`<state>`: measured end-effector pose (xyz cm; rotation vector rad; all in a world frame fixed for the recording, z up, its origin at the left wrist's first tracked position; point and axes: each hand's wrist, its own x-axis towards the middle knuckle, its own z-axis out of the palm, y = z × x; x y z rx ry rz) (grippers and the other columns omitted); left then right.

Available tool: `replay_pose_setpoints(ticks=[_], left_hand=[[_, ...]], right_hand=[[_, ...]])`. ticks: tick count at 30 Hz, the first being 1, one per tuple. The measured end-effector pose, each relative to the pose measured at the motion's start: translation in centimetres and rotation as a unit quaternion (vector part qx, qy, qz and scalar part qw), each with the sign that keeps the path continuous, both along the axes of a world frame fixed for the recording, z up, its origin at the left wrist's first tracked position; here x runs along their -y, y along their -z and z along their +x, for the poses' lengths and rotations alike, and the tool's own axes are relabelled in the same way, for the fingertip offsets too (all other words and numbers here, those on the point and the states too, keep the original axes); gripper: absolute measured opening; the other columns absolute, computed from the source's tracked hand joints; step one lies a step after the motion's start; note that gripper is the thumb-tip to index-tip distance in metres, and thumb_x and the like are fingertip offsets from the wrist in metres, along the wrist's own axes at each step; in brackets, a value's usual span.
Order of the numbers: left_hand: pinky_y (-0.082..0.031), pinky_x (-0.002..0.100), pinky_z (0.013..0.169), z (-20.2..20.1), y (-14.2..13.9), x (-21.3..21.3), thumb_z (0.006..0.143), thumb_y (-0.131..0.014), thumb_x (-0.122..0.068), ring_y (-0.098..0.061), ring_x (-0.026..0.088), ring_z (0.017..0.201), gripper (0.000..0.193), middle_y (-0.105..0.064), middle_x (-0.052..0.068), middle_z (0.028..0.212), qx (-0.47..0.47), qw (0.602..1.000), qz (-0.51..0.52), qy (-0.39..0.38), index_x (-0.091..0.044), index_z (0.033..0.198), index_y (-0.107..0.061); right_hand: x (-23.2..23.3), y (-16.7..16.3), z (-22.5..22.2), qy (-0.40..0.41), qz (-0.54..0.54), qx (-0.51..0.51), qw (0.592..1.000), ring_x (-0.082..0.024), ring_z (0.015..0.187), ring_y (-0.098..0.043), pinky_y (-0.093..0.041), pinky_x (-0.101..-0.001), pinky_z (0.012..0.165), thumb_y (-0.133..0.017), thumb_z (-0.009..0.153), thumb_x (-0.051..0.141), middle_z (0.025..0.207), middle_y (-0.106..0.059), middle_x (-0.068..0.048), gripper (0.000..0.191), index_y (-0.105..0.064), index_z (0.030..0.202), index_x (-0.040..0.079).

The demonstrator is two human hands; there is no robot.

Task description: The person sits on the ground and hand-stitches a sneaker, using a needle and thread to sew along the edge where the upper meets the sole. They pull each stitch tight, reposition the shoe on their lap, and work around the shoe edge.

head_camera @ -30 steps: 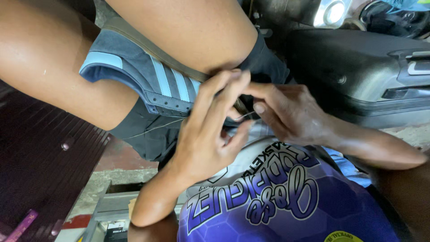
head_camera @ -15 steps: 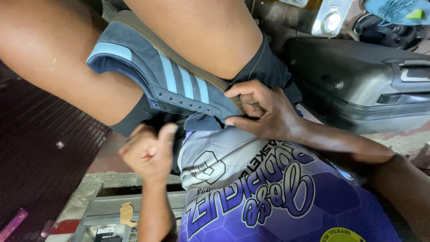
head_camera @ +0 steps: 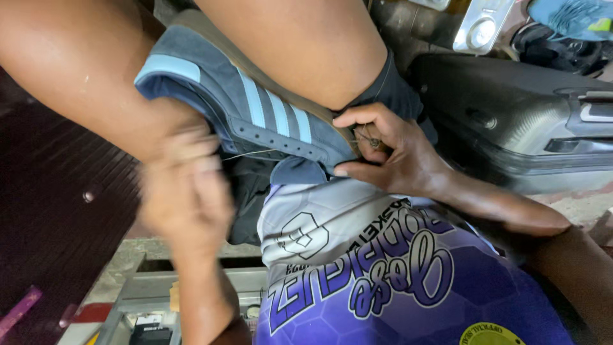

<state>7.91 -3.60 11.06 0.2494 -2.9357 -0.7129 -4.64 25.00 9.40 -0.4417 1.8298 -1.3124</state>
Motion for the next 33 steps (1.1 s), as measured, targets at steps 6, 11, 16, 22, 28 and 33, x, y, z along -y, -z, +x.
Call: replay_pose_setpoints(ticks=[6,11,16,22,28,33], left_hand=[[-0.054,0.047,0.068,-4.6,1.6,-4.1,0.088,-0.080,-0.022,-0.069,0.035,0.080,0.015,-0.072,0.014,0.086,0.137,0.969,0.156,0.136,-0.008,0.092,-0.076],[-0.051,0.049,0.066,-5.2,2.7,-3.4,0.080,-0.080,-0.022,-0.068,0.038,0.075,0.016,-0.072,0.014,0.081,0.221,0.936,0.233,0.140,-0.007,0.087,-0.076],[-0.051,0.046,0.074,-4.8,3.9,-4.0,0.087,-0.075,-0.017,-0.067,0.036,0.082,0.015,-0.071,0.013,0.088,0.153,0.936,0.297,0.112,-0.004,0.093,-0.071],[-0.043,0.044,0.060,-2.9,5.0,-3.8,0.086,-0.077,-0.010,-0.052,0.030,0.061,0.041,-0.053,0.011,0.058,0.234,0.919,0.318,0.002,0.000,0.061,-0.046],[-0.045,0.048,0.068,-3.2,4.7,-2.7,0.082,-0.066,-0.011,-0.059,0.038,0.073,0.009,-0.060,0.015,0.076,0.266,0.887,0.350,0.143,-0.003,0.084,-0.061],[-0.048,0.053,0.076,-4.2,4.7,-2.7,0.089,-0.066,-0.018,-0.063,0.043,0.085,0.015,-0.068,0.018,0.092,0.202,0.906,0.309,0.210,-0.006,0.097,-0.069]], right_hand=[[-1.2,-2.0,-3.0,-0.204,0.179,-0.103,0.957,-0.012,0.046,-0.053,-0.044,-0.0297,0.042,-0.073,0.079,0.055,0.060,-0.054,0.000,0.096,-0.033,0.155,0.010],[-2.7,-2.8,-3.9,-0.277,0.175,-0.244,0.913,-0.020,0.062,-0.068,-0.055,-0.0310,0.046,-0.064,0.084,0.065,0.098,-0.071,-0.015,0.095,-0.032,0.160,0.017],[-1.4,-0.5,-1.5,-0.165,0.064,-0.293,0.940,-0.019,0.074,-0.071,-0.055,-0.0350,0.053,-0.066,0.089,0.060,0.103,-0.073,-0.015,0.076,-0.048,0.142,0.009],[-2.3,0.1,-2.8,-0.166,0.073,-0.098,0.979,-0.011,0.064,-0.069,-0.055,-0.0271,0.055,-0.071,0.095,0.043,0.086,-0.075,-0.006,0.034,-0.069,0.092,0.009],[-1.5,-1.2,-2.8,0.097,-0.236,0.118,0.960,-0.017,0.088,-0.062,-0.050,-0.0294,0.078,-0.054,0.112,0.023,0.109,-0.064,-0.020,0.027,-0.054,0.091,0.006],[0.0,-0.1,-0.9,0.177,-0.332,0.319,0.870,-0.018,0.088,-0.068,-0.053,-0.0304,0.077,-0.052,0.116,0.019,0.084,-0.062,-0.007,0.021,-0.052,0.100,0.007]])
